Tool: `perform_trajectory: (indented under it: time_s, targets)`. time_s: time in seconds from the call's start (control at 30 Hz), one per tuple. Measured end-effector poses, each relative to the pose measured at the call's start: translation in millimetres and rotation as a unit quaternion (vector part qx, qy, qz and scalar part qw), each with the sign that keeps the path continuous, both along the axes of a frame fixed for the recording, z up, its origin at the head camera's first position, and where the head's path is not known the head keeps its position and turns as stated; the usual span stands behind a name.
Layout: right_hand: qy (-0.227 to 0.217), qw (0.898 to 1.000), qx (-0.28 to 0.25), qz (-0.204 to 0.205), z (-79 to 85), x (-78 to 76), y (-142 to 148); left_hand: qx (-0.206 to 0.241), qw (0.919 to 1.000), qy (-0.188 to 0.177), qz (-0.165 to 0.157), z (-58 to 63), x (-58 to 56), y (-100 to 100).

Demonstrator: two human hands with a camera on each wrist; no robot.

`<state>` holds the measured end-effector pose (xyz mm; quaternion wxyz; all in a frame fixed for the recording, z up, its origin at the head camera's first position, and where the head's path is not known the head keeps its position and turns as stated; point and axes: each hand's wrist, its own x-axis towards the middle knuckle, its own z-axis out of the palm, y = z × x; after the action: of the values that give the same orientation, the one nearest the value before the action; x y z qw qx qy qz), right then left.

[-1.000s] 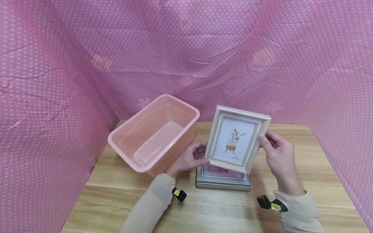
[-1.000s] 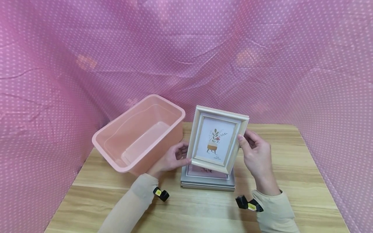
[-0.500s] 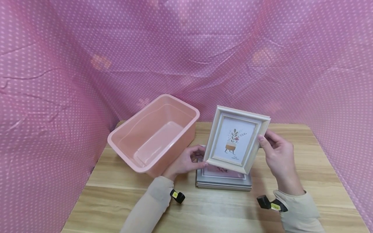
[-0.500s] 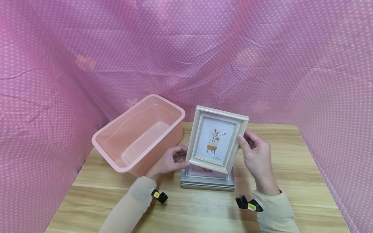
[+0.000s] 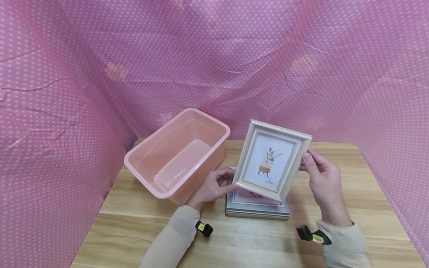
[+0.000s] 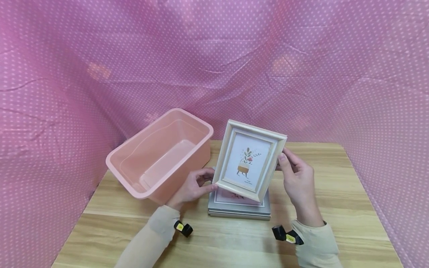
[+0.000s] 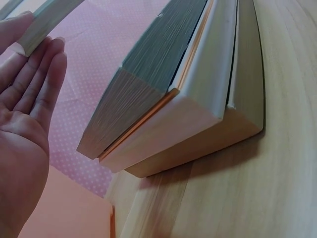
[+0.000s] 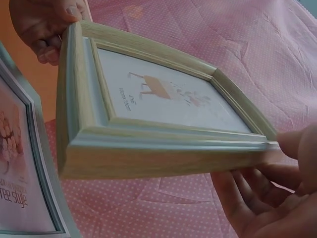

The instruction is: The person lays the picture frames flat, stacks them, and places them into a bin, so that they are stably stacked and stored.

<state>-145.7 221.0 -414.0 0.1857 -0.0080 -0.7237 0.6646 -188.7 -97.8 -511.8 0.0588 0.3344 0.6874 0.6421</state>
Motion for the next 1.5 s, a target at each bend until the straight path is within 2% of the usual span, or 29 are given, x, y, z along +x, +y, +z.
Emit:
perform_trajectory:
  time_s: [0.13, 0.27, 0.47, 0.63, 0.73, 0.9, 1.03, 1.13, 1.23, 1.37, 1.5]
  targets:
    - [0.028, 0.998, -0.059, 0.0, -0.1, -0.4, -1, 0.017, 0.9998, -0.004, 0.011, -0.7, 1.2, 0]
    - [0.067, 0.991, -0.117, 0.005, -0.4, -0.1, -3, 0.052, 0.9984, -0.003, 0.023, -1.9, 1.9, 0]
    - [0.124, 0.975, -0.179, 0.039, -2.3, 0.7, -4, 0.099, 0.9943, 0.0, 0.04, -3.3, 1.9, 1]
    - [0.173, 0.956, -0.223, 0.077, -4.8, -1.2, -3, 0.122, 0.9912, -0.015, 0.05, -3.7, 3.3, 2]
    - [0.198, 0.95, -0.224, 0.091, -7.3, -2.4, 0, 0.128, 0.9894, -0.023, 0.065, -2.0, 4.8, 3]
    - [0.212, 0.954, -0.195, 0.083, -10.0, -3.0, 3, 0.13, 0.9871, -0.024, 0.09, -0.5, 6.5, 5]
    - [0.223, 0.946, -0.216, 0.091, -9.9, -3.0, 5, 0.134, 0.9851, -0.011, 0.108, -2.3, 7.2, 5]
    - [0.216, 0.946, -0.228, 0.079, -9.0, -1.5, 7, 0.135, 0.9829, -0.01, 0.125, -2.6, 8.7, 6]
    - [0.201, 0.953, -0.219, 0.058, -8.3, 0.9, 8, 0.13, 0.9807, -0.013, 0.145, -2.3, 10.2, 7]
    - [0.199, 0.953, -0.224, 0.053, -9.9, 3.8, 11, 0.126, 0.9785, -0.01, 0.163, -2.1, 11.3, 9]
    - [0.224, 0.939, -0.251, 0.072, -14.0, 4.8, 13, 0.136, 0.9755, -0.01, 0.173, -1.2, 11.7, 12]
